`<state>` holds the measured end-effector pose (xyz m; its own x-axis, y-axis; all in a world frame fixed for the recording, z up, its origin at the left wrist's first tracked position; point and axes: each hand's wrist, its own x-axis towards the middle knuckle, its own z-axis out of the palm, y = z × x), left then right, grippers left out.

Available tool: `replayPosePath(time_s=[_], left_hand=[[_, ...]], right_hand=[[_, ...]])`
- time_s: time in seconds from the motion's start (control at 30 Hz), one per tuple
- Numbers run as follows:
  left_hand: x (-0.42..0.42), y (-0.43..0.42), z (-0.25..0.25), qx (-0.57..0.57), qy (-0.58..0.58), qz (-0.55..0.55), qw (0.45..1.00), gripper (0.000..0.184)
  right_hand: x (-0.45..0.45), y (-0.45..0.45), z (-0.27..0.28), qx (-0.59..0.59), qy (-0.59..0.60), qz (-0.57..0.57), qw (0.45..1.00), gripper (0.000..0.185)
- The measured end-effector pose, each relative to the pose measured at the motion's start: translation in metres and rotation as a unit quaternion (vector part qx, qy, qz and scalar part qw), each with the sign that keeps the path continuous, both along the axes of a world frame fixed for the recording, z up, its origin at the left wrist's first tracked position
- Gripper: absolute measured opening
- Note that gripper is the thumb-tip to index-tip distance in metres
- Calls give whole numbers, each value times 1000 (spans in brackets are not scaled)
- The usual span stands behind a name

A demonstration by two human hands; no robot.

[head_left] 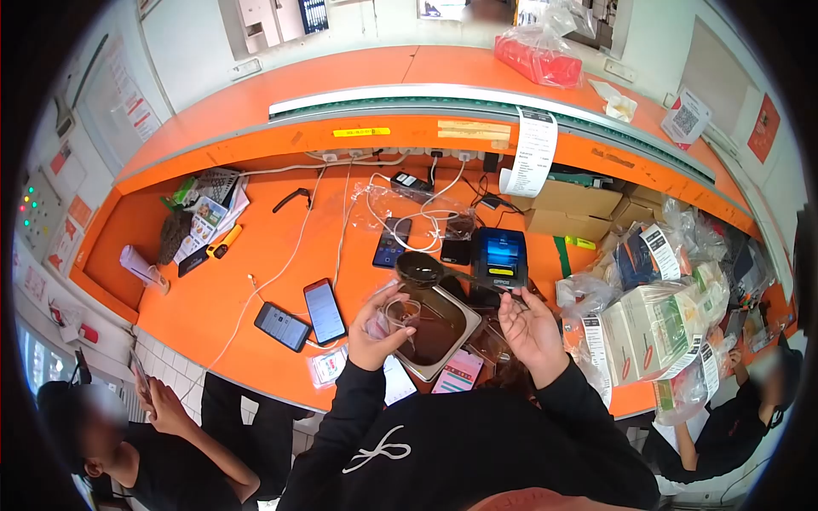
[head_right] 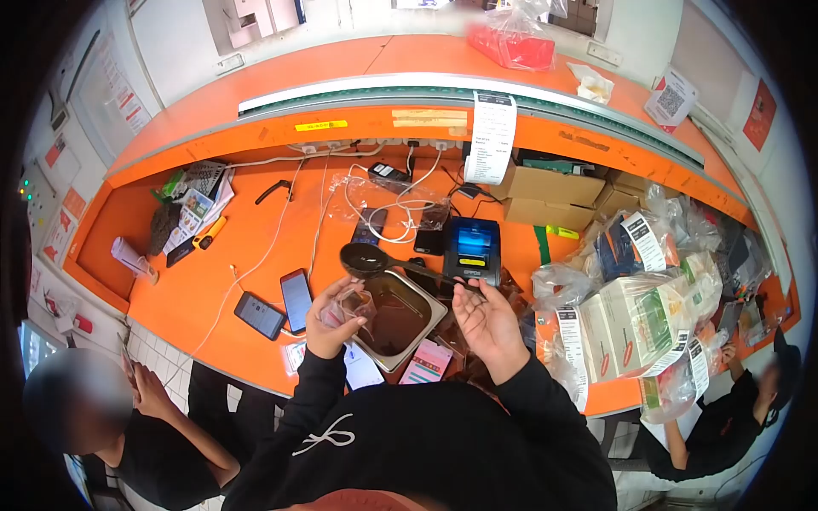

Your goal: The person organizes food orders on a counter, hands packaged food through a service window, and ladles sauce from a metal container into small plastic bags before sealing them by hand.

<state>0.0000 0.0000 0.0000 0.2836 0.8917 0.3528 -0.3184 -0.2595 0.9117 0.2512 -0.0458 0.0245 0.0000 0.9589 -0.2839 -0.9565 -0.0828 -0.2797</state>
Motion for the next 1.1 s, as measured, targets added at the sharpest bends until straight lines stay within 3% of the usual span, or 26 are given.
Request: replayPosePath(time_s=[0.2,0.3,0.53,0.63,0.67,0.7,0.77,0.83,0.9,0.93,1.0,1.1], left_hand=[[-3,-7,6,11,-9,70,997,60],[-7,-12,11,2,13,91,996,59],[-15,-14,2,-22,-34,59,997,57],[-18,-11,0,-30,-53,53,997,57],[-18,-12,3,-35,-71,43,996,58],[-18,-12,7,-40,-88,33,995,58],[-20,-10,11,-48,-101,-2,994,58],[-19,-8,15,-59,-114,-37,991,59],[-15,-7,20,-78,-114,-78,987,60],[-13,-7,22,-79,-113,-79,987,60],[-6,-10,30,-56,-95,-116,987,61],[-1,-15,36,-59,-87,-130,986,61]], right_hand=[[20,0,-37,23,-13,-61,998,16],[18,-4,-49,27,-105,-92,990,16],[-4,-14,-63,35,-264,10,964,17],[0,-13,-56,18,-587,89,805,18],[2,-11,-51,20,-587,86,805,18],[4,-9,-44,57,-699,8,712,18],[8,-2,-26,123,-862,-147,469,23],[3,2,-1,139,-858,-140,475,30],[-13,3,25,223,-762,14,608,36],[-20,7,24,287,-762,30,580,42],[-40,11,31,342,-723,96,592,40],[-59,16,13,365,-630,183,660,41]])
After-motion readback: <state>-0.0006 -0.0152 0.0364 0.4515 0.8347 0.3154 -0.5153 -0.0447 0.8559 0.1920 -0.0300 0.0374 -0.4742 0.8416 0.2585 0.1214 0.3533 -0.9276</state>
